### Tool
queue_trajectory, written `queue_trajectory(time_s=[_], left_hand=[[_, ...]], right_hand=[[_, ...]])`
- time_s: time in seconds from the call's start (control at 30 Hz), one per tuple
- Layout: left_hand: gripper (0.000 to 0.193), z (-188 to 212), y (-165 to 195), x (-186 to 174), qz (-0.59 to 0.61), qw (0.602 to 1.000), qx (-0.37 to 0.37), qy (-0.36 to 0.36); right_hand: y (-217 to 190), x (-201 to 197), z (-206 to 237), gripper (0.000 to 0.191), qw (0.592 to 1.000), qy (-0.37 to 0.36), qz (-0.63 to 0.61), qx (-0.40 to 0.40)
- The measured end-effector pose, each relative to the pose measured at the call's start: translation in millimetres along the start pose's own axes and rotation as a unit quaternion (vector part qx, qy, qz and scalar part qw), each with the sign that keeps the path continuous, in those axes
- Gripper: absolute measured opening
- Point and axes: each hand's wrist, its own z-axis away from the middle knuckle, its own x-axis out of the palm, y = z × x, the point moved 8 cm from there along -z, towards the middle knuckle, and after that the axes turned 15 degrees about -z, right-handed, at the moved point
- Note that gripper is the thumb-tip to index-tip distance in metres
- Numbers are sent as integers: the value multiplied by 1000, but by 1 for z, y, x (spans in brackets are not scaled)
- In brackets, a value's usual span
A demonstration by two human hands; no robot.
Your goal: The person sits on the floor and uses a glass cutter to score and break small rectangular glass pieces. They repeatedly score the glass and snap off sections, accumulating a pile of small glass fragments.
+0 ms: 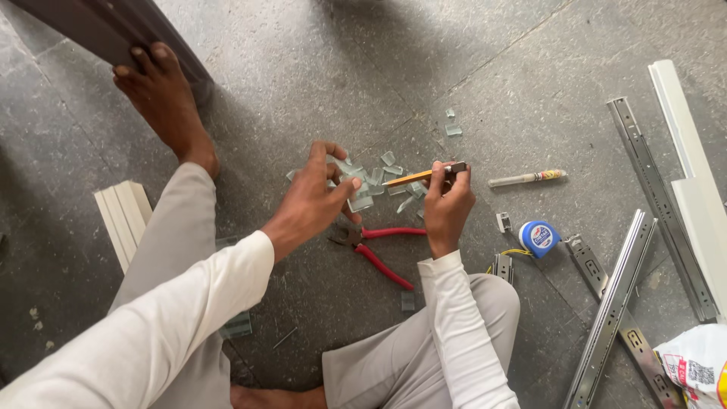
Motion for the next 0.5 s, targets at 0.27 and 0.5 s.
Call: queue_trajectory(time_s=[0.27, 0.5], left_hand=[[45, -160, 103, 57, -9, 1000, 17, 11], [49, -276, 189, 86, -35, 999, -8, -21]], right_hand=[[134, -40, -167, 26, 910, -6, -328, 254], [204, -46, -295, 31, 860, -55, -406, 305]])
